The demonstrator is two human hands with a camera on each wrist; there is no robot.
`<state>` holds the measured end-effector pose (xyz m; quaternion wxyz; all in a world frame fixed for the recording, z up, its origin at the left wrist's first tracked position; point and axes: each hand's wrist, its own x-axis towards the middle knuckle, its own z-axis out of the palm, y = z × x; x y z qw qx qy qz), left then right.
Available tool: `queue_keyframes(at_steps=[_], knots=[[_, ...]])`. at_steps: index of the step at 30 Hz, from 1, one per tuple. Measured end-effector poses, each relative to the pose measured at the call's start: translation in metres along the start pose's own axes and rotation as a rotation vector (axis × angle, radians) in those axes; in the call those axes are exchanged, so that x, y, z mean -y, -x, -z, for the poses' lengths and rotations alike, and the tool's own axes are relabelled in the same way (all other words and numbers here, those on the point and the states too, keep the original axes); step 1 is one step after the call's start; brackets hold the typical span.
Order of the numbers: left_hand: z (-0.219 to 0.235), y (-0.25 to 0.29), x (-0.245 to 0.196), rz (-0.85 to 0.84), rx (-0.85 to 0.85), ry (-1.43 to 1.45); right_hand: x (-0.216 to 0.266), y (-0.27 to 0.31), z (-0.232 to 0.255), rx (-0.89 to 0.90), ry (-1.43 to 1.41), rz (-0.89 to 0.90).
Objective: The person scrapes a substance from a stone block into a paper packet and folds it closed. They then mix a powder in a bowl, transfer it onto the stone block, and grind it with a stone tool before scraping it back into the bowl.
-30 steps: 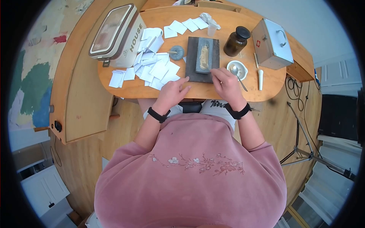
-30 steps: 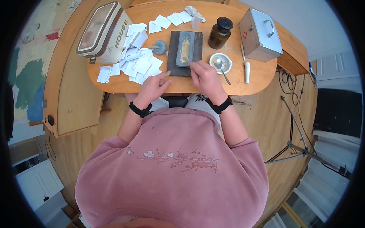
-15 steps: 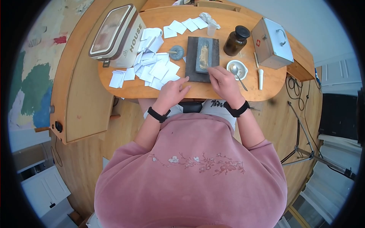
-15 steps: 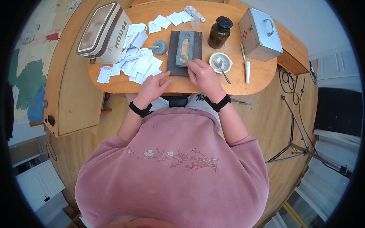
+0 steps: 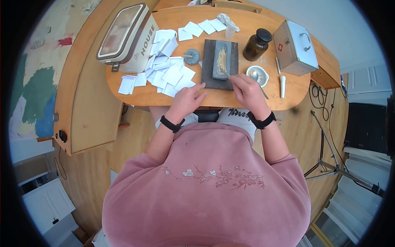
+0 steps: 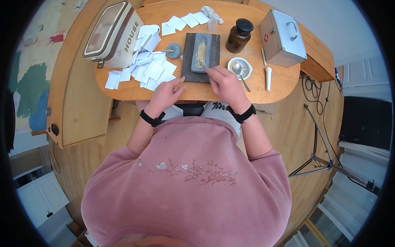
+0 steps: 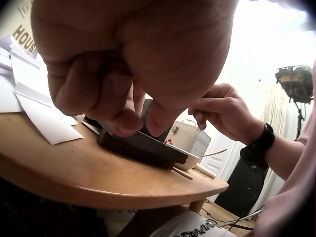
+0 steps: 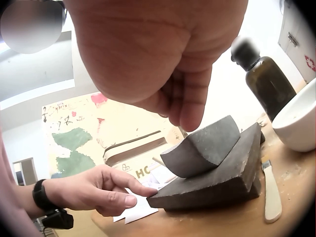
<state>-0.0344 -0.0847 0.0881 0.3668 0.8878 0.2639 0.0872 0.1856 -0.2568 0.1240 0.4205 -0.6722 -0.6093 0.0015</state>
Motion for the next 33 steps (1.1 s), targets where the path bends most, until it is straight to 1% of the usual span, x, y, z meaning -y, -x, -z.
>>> queue_keyframes(at_steps=[4, 6, 7, 9, 13, 15, 16, 18, 22, 25, 27, 28, 30, 31, 33], knots=[[0.0, 0.001, -0.001, -0.001, 0.001, -0.002, 0.005, -0.002, 0.003, 0.016, -0.03, 0.029], [-0.001, 0.001, 0.0, -0.008, -0.003, -0.003, 0.0, -0.001, 0.002, 0.079, 0.03, 0.0], [-0.001, 0.001, 0.0, -0.013, -0.008, -0.003, -0.001, -0.002, 0.003, 0.078, 0.031, 0.001], [-0.001, 0.0, 0.001, -0.009, -0.006, -0.006, -0.001, -0.004, 0.004, 0.032, 0.022, -0.005], [-0.001, 0.001, 0.001, -0.011, -0.007, 0.006, 0.005, -0.004, 0.005, 0.02, 0.008, 0.014], [-0.001, 0.001, 0.001, -0.011, -0.008, 0.007, 0.01, -0.002, 0.001, -0.05, 0.08, 0.014], [-0.001, 0.001, 0.001, -0.012, -0.009, 0.008, 0.011, -0.001, -0.001, -0.049, 0.081, 0.013], [-0.002, 0.001, 0.001, -0.013, -0.011, 0.011, 0.01, 0.003, -0.009, -0.081, 0.181, 0.014], [0.001, 0.0, 0.002, 0.009, 0.013, -0.002, 0.003, 0.007, -0.022, -0.073, 0.187, 0.016], [-0.001, 0.001, 0.003, -0.013, -0.007, 0.014, 0.009, 0.001, -0.023, -0.108, 0.192, 0.045], [-0.002, 0.0, 0.002, -0.008, -0.004, 0.015, 0.009, -0.005, -0.023, -0.099, 0.232, -0.026], [-0.002, 0.0, 0.003, -0.002, -0.003, 0.014, 0.007, -0.009, -0.022, -0.098, 0.234, -0.024], [-0.003, 0.0, 0.005, -0.011, -0.01, 0.016, 0.004, -0.021, -0.022, -0.2, 0.07, -0.099], [-0.003, 0.001, 0.006, -0.02, -0.015, 0.015, 0.002, -0.028, -0.02, -0.196, 0.069, -0.096], [-0.004, 0.001, 0.006, -0.013, -0.01, 0.017, -0.008, -0.044, -0.016, -0.203, -0.017, -0.252]])
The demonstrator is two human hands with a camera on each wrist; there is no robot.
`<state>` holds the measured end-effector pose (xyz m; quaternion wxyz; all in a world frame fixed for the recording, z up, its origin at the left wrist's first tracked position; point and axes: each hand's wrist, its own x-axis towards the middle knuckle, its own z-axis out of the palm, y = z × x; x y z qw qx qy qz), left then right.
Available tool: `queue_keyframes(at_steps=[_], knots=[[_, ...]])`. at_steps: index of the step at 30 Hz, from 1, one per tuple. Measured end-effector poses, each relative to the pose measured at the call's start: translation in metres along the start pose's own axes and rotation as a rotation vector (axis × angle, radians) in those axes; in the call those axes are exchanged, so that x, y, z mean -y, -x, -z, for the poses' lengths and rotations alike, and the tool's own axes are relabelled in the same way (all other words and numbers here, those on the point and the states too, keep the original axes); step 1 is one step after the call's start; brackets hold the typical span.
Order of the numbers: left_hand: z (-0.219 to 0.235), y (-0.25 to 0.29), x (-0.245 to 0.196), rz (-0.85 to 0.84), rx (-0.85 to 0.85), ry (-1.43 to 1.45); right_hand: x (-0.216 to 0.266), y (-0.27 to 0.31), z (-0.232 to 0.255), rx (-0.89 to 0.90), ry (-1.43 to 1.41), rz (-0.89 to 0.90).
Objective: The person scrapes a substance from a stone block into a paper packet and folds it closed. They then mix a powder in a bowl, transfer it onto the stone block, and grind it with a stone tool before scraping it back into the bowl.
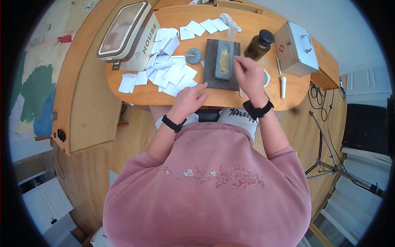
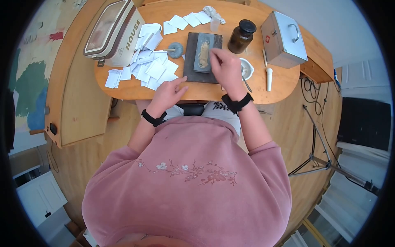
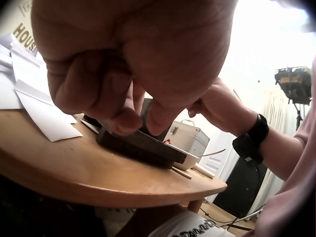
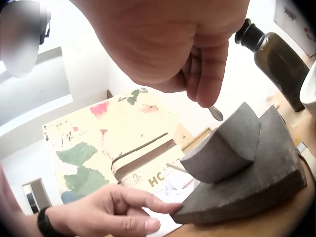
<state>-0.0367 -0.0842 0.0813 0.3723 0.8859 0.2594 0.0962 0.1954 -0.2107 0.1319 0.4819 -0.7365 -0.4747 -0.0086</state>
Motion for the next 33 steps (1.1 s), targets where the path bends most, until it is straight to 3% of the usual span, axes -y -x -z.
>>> queue_keyframes(at_steps=[4, 6, 12, 15, 22, 24, 26, 29, 31, 33], knots=[[-0.004, 0.0, 0.006, -0.034, -0.014, 0.035, -0.018, -0.034, -0.005, 0.015, 0.023, 0.194], [-0.003, -0.001, 0.007, -0.047, -0.01, 0.03, -0.02, -0.044, -0.006, 0.132, 0.126, 0.293], [-0.003, -0.002, 0.012, -0.09, -0.019, 0.042, -0.009, -0.055, -0.004, 0.331, 0.395, 0.364], [-0.005, -0.002, 0.013, -0.102, -0.026, 0.044, 0.0, -0.057, -0.005, 0.433, 0.388, 0.364], [-0.005, -0.001, 0.013, -0.103, -0.042, 0.036, -0.005, -0.077, -0.007, 0.409, 0.421, 0.318], [-0.004, -0.002, 0.013, -0.108, -0.048, 0.036, -0.005, -0.078, -0.007, 0.539, 0.373, 0.314], [-0.001, -0.001, 0.008, -0.113, -0.05, 0.037, 0.0, -0.078, -0.006, 0.54, 0.362, 0.301], [0.005, -0.001, 0.001, -0.016, 0.046, -0.011, 0.004, -0.076, -0.006, 0.507, 0.351, 0.298], [-0.005, -0.001, 0.011, -0.126, -0.058, 0.036, 0.004, -0.074, -0.006, 0.472, 0.351, 0.311], [-0.005, -0.001, 0.012, -0.128, -0.06, 0.033, 0.005, -0.071, -0.005, 0.567, 0.345, 0.257]])
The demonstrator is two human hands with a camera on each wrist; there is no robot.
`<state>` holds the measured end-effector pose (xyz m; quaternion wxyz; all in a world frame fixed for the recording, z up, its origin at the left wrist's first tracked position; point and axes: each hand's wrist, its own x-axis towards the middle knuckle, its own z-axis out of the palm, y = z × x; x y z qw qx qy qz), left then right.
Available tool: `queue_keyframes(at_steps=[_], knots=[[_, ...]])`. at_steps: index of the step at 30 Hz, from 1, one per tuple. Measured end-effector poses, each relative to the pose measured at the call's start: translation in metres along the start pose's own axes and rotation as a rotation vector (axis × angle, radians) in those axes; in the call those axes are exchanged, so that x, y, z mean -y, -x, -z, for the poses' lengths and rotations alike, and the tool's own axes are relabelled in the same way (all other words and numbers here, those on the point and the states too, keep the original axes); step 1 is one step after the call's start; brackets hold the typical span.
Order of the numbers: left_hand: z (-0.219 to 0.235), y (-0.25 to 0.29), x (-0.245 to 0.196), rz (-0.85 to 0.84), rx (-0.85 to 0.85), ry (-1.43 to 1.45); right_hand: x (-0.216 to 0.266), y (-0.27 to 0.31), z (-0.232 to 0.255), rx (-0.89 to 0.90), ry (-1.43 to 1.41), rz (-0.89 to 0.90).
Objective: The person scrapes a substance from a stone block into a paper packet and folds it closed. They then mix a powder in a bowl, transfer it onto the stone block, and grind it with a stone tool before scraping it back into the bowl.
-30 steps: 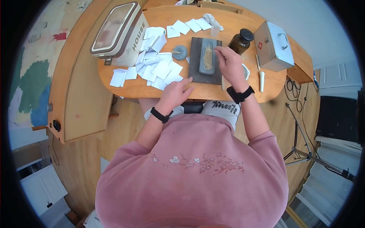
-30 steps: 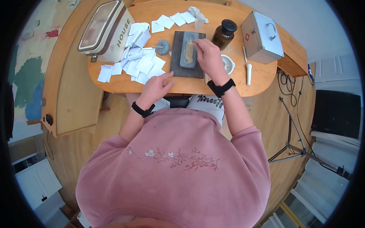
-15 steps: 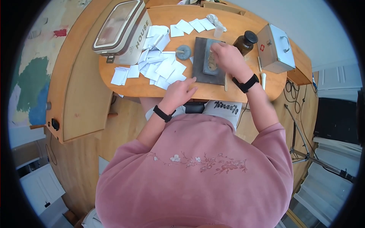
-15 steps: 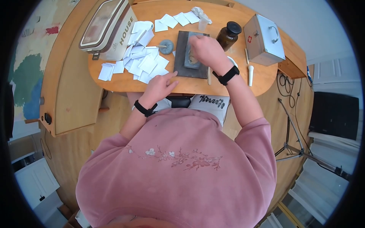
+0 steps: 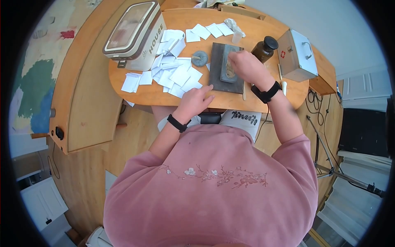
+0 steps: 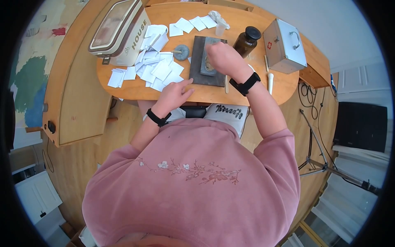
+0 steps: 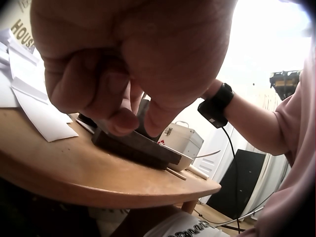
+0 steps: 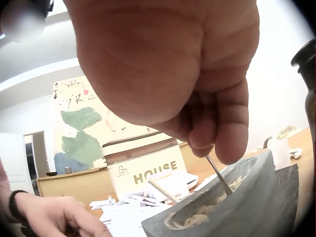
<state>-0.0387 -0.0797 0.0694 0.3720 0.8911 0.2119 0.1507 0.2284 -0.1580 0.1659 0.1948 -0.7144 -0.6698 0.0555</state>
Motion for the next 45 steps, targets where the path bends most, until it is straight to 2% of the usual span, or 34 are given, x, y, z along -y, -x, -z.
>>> queue_keyframes(at_steps=[7, 11, 13, 16, 18, 21, 28, 30, 32, 34, 39, 40, 42, 45], knots=[[0.008, -0.001, -0.012, 0.107, 0.089, -0.048, 0.002, 0.003, 0.004, -0.033, -0.028, -0.036], [0.005, 0.0, -0.008, 0.088, 0.07, -0.044, 0.01, 0.011, 0.003, -0.069, -0.055, -0.051], [-0.001, 0.001, -0.001, 0.004, -0.002, -0.004, 0.014, 0.015, 0.004, -0.103, -0.047, -0.088], [0.007, -0.001, -0.011, 0.102, 0.08, -0.044, 0.019, 0.021, 0.006, -0.079, -0.087, -0.082], [0.007, 0.0, -0.012, 0.091, 0.068, -0.045, 0.018, 0.023, 0.008, -0.196, -0.189, -0.058], [0.005, 0.0, -0.01, 0.082, 0.056, -0.048, 0.009, 0.028, 0.014, -0.257, -0.246, -0.107], [0.006, -0.001, -0.012, 0.092, 0.066, -0.057, 0.021, 0.046, 0.006, -0.219, -0.258, -0.088], [0.007, -0.001, -0.012, 0.096, 0.063, -0.051, 0.018, 0.049, 0.009, -0.302, -0.306, -0.107], [0.004, 0.0, -0.009, 0.099, 0.063, -0.043, 0.015, 0.053, 0.018, -0.271, -0.324, -0.087], [-0.003, 0.001, 0.0, 0.029, 0.004, -0.002, 0.015, 0.061, 0.022, -0.241, -0.34, -0.069], [-0.003, 0.0, 0.001, 0.028, 0.005, -0.005, 0.017, 0.077, 0.014, -0.202, -0.287, 0.09], [-0.002, 0.0, 0.0, 0.035, 0.012, -0.01, 0.016, 0.078, 0.011, -0.202, -0.289, 0.089], [-0.001, 0.0, -0.001, 0.045, 0.018, -0.012, 0.013, 0.078, 0.007, -0.212, -0.413, -0.044], [0.005, 0.0, -0.01, 0.084, 0.05, -0.027, 0.001, 0.077, -0.001, -0.21, -0.479, -0.08]])
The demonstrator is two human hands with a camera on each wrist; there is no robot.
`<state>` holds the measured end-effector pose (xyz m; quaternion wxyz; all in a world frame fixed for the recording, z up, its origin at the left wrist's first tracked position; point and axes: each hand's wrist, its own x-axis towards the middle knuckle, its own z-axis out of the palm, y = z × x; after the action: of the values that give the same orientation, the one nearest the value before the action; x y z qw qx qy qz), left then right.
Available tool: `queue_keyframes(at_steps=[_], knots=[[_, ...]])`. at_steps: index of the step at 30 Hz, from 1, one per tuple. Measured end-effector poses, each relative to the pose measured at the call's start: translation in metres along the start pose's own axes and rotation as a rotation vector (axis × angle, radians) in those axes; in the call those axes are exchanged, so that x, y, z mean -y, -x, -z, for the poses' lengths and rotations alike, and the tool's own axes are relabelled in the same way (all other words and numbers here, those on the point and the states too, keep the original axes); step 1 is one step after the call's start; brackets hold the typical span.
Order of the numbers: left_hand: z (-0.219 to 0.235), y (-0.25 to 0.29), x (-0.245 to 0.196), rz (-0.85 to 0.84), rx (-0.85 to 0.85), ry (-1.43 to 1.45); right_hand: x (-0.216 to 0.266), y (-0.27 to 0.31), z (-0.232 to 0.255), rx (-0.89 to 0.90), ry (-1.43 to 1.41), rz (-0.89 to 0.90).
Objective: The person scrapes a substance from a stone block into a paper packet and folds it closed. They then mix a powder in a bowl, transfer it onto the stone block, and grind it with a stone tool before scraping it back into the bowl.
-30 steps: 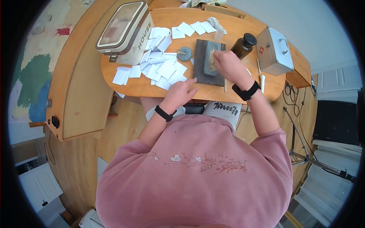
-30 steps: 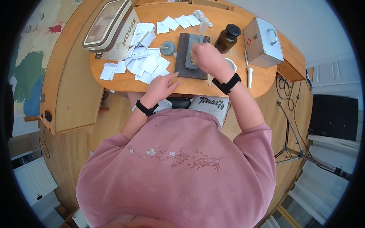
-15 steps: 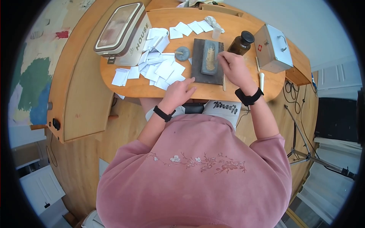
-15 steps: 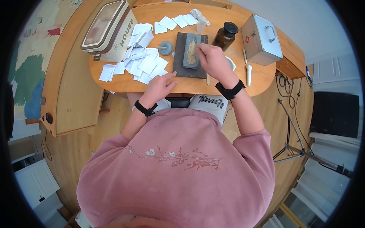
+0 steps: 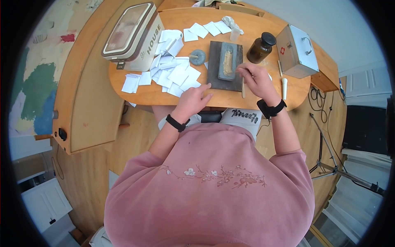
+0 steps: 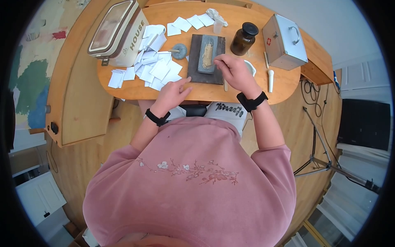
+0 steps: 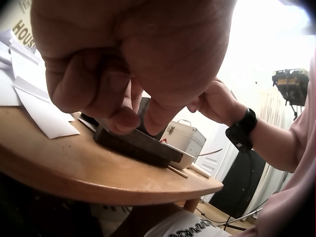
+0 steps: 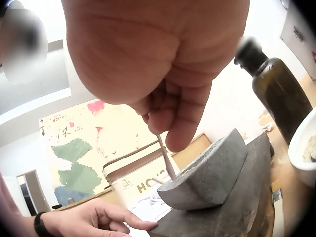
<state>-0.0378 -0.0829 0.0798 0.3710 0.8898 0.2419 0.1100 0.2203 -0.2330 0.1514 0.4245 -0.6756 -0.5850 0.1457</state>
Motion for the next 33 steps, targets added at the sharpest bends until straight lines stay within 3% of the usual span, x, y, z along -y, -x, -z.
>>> queue_keyframes(at_steps=[6, 10, 15, 19, 26, 28, 30, 33], knots=[[0.001, 0.0, -0.001, 0.018, 0.025, -0.019, -0.033, 0.004, -0.009, -0.06, -0.326, -0.266], [0.001, -0.001, -0.002, 0.019, 0.011, -0.008, -0.053, 0.001, -0.02, -0.123, -0.48, -0.337], [-0.004, -0.001, 0.008, -0.019, -0.016, 0.022, -0.036, 0.003, -0.014, -0.201, -0.368, -0.212], [-0.006, -0.001, 0.009, -0.022, -0.021, 0.02, -0.028, 0.014, -0.018, -0.167, -0.296, -0.233], [0.0, -0.001, 0.002, 0.035, 0.019, -0.01, -0.032, 0.025, -0.042, -0.323, -0.336, -0.207], [-0.005, 0.0, 0.007, -0.02, -0.025, 0.03, -0.021, 0.029, -0.042, -0.36, -0.338, -0.206], [-0.005, -0.001, 0.006, -0.014, -0.02, 0.025, -0.01, 0.03, -0.041, -0.307, -0.026, -0.07], [-0.005, -0.002, 0.006, -0.022, -0.024, 0.014, 0.001, 0.02, -0.039, -0.301, 0.093, 0.062]])
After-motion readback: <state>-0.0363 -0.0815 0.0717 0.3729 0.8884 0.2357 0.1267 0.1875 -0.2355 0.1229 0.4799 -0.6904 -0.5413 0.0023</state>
